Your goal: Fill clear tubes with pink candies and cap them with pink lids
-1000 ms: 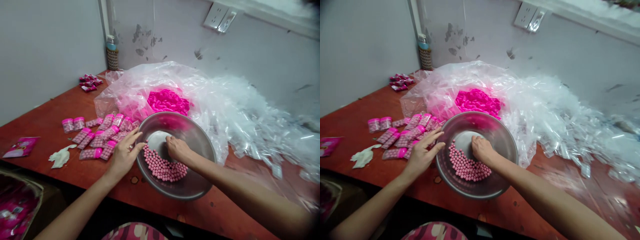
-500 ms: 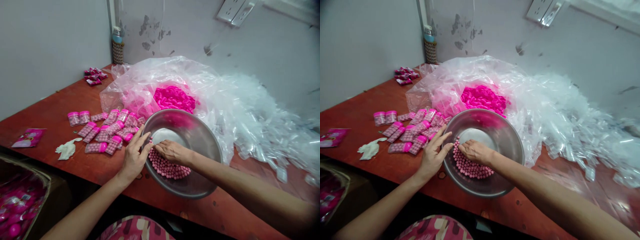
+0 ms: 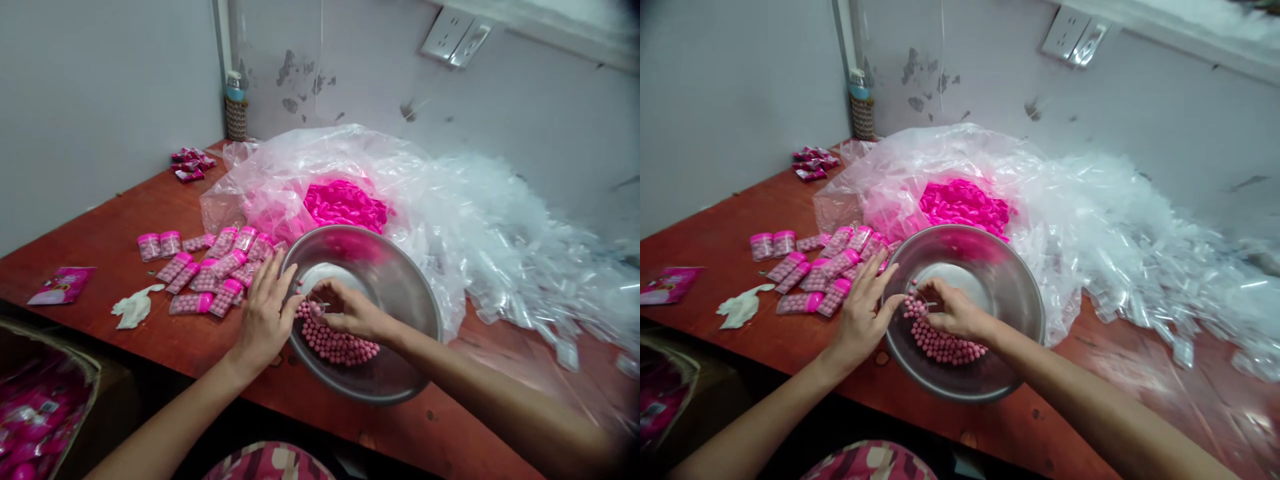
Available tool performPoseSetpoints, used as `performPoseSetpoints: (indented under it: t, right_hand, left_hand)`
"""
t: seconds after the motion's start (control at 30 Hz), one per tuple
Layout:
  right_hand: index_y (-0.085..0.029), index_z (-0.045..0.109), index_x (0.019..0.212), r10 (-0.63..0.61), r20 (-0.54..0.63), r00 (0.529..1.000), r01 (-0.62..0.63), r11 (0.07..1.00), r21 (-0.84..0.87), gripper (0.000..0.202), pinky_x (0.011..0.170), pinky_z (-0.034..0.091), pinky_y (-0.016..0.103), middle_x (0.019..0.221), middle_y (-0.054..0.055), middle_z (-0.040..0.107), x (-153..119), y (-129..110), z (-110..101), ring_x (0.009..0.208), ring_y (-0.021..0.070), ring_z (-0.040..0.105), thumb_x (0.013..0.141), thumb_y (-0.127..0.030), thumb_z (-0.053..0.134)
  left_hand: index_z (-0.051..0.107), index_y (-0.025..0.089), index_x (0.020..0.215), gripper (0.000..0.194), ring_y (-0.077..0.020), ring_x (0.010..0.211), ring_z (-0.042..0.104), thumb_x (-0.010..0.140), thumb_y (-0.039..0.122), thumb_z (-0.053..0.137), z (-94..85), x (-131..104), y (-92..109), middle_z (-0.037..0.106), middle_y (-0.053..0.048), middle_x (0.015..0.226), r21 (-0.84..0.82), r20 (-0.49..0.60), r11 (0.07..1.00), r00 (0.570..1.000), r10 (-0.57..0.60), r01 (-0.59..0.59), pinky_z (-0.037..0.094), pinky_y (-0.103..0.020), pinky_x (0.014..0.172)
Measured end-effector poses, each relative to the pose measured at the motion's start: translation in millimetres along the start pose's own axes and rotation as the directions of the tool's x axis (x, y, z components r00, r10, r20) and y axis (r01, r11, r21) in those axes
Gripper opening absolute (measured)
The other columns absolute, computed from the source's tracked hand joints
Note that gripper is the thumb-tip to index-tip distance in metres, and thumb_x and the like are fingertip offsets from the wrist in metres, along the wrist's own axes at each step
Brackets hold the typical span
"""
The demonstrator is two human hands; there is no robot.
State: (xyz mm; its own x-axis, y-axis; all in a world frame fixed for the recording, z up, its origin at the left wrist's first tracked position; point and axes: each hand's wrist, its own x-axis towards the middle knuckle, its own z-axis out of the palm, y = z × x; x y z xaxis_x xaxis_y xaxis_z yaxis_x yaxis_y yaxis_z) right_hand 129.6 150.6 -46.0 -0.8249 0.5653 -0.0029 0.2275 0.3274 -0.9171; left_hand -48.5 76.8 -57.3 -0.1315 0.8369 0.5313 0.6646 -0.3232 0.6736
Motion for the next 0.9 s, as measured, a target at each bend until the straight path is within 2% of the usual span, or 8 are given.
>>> performPoseSetpoints:
  t: [0.1, 0.27, 0.43, 0.57, 0.67, 0.77, 0.83, 0.9]
  right_hand:
    - [-0.019, 0.042, 0.104, 0.042, -0.138, 0.990, -0.005, 0.965, 0.264, 0.034, 0.085, 0.048, 0.032, 0.105, 0.007, 0.055, -12, -15, -8, 0.099, 0.0152, 0.056, 0.077, -0.026, 0.061]
    - [-0.021, 0.046, 0.103, 0.096, -0.294, 0.951, 0.015, 0.935, 0.354, 0.038, 0.083, 0.050, 0.030, 0.103, 0.005, 0.056, -33, -32, -16, 0.095, 0.0143, 0.058, 0.073, -0.027, 0.068]
    - [-0.019, 0.051, 0.099, 0.093, -0.337, 0.937, 0.017, 0.950, 0.310, 0.031, 0.084, 0.050, 0.032, 0.096, 0.005, 0.061, -50, -39, -23, 0.093, 0.0153, 0.060, 0.074, -0.029, 0.067]
    - [-0.018, 0.051, 0.101, 0.116, -0.356, 0.927, 0.001, 0.950, 0.314, 0.033, 0.079, 0.051, 0.030, 0.093, 0.004, 0.063, -57, -40, -31, 0.088, 0.0147, 0.062, 0.073, -0.026, 0.067]
    - [-0.018, 0.050, 0.103, 0.150, -0.381, 0.912, -0.032, 0.954, 0.298, 0.031, 0.072, 0.052, 0.030, 0.087, 0.003, 0.062, -56, -34, -43, 0.078, 0.0138, 0.062, 0.077, -0.029, 0.061]
    - [-0.015, 0.056, 0.094, 0.195, -0.360, 0.912, -0.216, 0.976, -0.021, 0.018, 0.066, 0.050, 0.028, 0.080, 0.003, 0.062, -47, -22, -54, 0.070, 0.0134, 0.061, 0.081, -0.027, 0.052]
    - [-0.015, 0.062, 0.088, 0.202, -0.246, 0.948, -0.291, 0.864, -0.411, 0.015, 0.064, 0.048, 0.026, 0.075, 0.003, 0.064, -37, -13, -54, 0.067, 0.0136, 0.060, 0.081, -0.023, 0.051]
    - [-0.016, 0.065, 0.087, 0.207, -0.101, 0.973, -0.220, 0.705, -0.675, 0.015, 0.064, 0.047, 0.025, 0.075, 0.004, 0.066, -24, -3, -49, 0.068, 0.0147, 0.061, 0.078, -0.020, 0.054]
  left_hand:
    - [0.047, 0.020, 0.127, 0.042, -0.0227, 0.120, 0.047, 0.085, 0.021, 0.051, -3.9, 8, 16, 0.050, -0.009, 0.130, -0.102, 0.068, 0.994, 0.996, 0.054, -0.047, 0.038, -0.039, 0.102]
    - [0.054, 0.025, 0.121, 0.041, -0.0209, 0.096, 0.061, 0.081, 0.019, 0.056, 2.5, 25, 46, 0.065, -0.003, 0.108, -0.402, 0.434, 0.885, 0.900, -0.042, 0.235, 0.047, -0.030, 0.085]
    - [0.059, 0.020, 0.116, 0.039, -0.0210, 0.100, 0.057, 0.077, 0.017, 0.058, 19.5, 35, 59, 0.065, -0.004, 0.103, -0.595, 0.594, 0.648, 0.803, -0.046, 0.477, 0.043, -0.030, 0.089]
    - [0.060, 0.015, 0.111, 0.037, -0.0159, 0.083, 0.059, 0.074, 0.022, 0.064, 31.7, 33, 61, 0.065, -0.005, 0.093, -0.630, 0.695, 0.381, 0.710, -0.111, 0.677, 0.046, -0.024, 0.073]
    - [0.063, 0.015, 0.104, 0.030, -0.0132, 0.081, 0.060, 0.075, 0.024, 0.066, 35.5, 30, 57, 0.064, -0.006, 0.092, -0.660, 0.705, 0.225, 0.694, -0.144, 0.717, 0.047, -0.022, 0.074]
    - [0.064, 0.015, 0.098, 0.029, -0.0152, 0.084, 0.061, 0.072, 0.025, 0.070, 32.5, 30, 53, 0.064, -0.007, 0.094, -0.655, 0.724, 0.124, 0.666, -0.179, 0.745, 0.049, -0.025, 0.077]
    - [0.064, 0.015, 0.097, 0.031, -0.0161, 0.083, 0.062, 0.069, 0.023, 0.073, 27.4, 32, 51, 0.064, -0.008, 0.094, -0.653, 0.725, 0.095, 0.657, -0.209, 0.751, 0.050, -0.026, 0.077]
    - [0.063, 0.015, 0.100, 0.035, -0.0166, 0.083, 0.062, 0.066, 0.021, 0.074, 21.8, 35, 47, 0.064, -0.008, 0.096, -0.679, 0.687, 0.100, 0.677, -0.266, 0.728, 0.051, -0.025, 0.075]
